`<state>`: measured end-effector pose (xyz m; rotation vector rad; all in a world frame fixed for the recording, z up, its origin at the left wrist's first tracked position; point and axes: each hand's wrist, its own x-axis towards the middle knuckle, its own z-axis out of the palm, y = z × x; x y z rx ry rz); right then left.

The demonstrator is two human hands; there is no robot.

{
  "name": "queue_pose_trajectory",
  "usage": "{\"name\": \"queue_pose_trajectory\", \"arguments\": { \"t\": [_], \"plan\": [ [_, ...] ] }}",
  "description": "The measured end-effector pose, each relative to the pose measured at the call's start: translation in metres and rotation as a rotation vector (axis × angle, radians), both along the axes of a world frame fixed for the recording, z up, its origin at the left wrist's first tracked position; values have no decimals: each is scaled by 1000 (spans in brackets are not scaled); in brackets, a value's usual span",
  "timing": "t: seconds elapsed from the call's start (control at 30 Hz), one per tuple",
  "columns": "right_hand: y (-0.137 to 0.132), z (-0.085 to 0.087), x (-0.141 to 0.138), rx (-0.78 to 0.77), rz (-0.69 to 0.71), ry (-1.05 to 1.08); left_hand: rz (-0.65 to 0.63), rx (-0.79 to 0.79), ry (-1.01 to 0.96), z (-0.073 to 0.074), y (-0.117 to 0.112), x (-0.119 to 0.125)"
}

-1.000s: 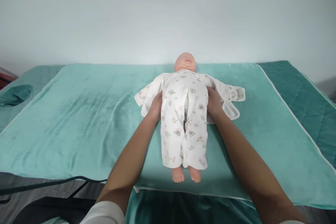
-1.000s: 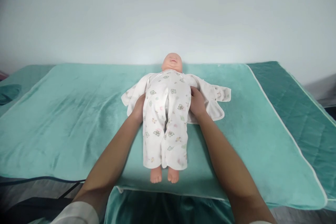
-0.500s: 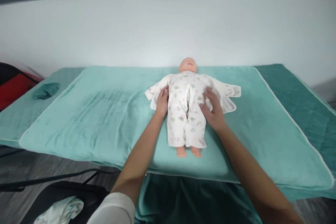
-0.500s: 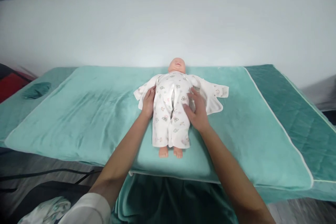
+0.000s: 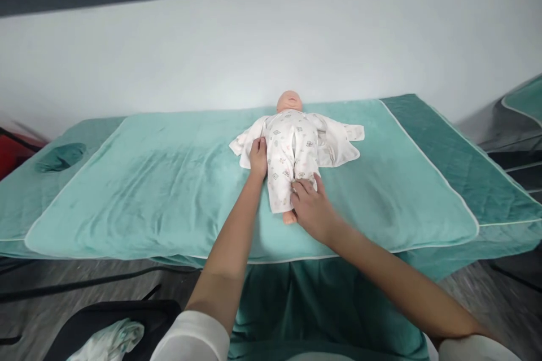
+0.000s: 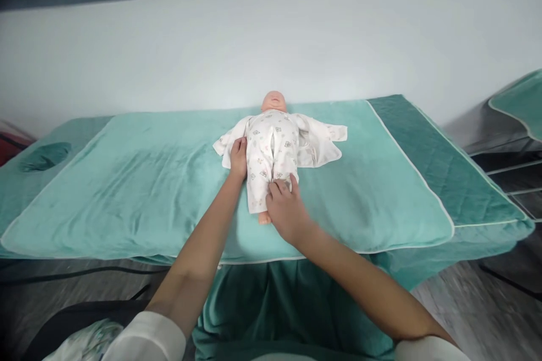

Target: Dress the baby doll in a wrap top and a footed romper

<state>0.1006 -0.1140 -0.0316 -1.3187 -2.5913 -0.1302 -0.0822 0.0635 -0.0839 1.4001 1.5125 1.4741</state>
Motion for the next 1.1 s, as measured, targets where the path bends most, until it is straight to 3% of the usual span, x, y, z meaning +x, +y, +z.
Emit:
{"name": "queue_pose_trajectory", "arguments": {
  "t": [0.1,0.2,0.43,0.63,0.83,1.0,1.1],
  "plan": [
    [0,-10,-11,57,-48,-10,-22,7,-8,-2,0,-2],
    [0,-9,-14,53,-37,-20,-27,13,-24,-4,1,-4],
    [-17,21,-8,-22,239,-97,-29,39,-110,-8,8,-3],
    [-21,33,16,-135,256,79,-104,-11,-63,-6,5,-4],
    [-18,15,46,-176,-48,34,-121,-34,-50,-10,8,-5],
    [-13,-8,46,-223,-50,15,-90,9,-98,-13,10,-5],
    [-13,-5,48,-271,24,110,-92,27,-119,-13,10,-5]
  ]
}}
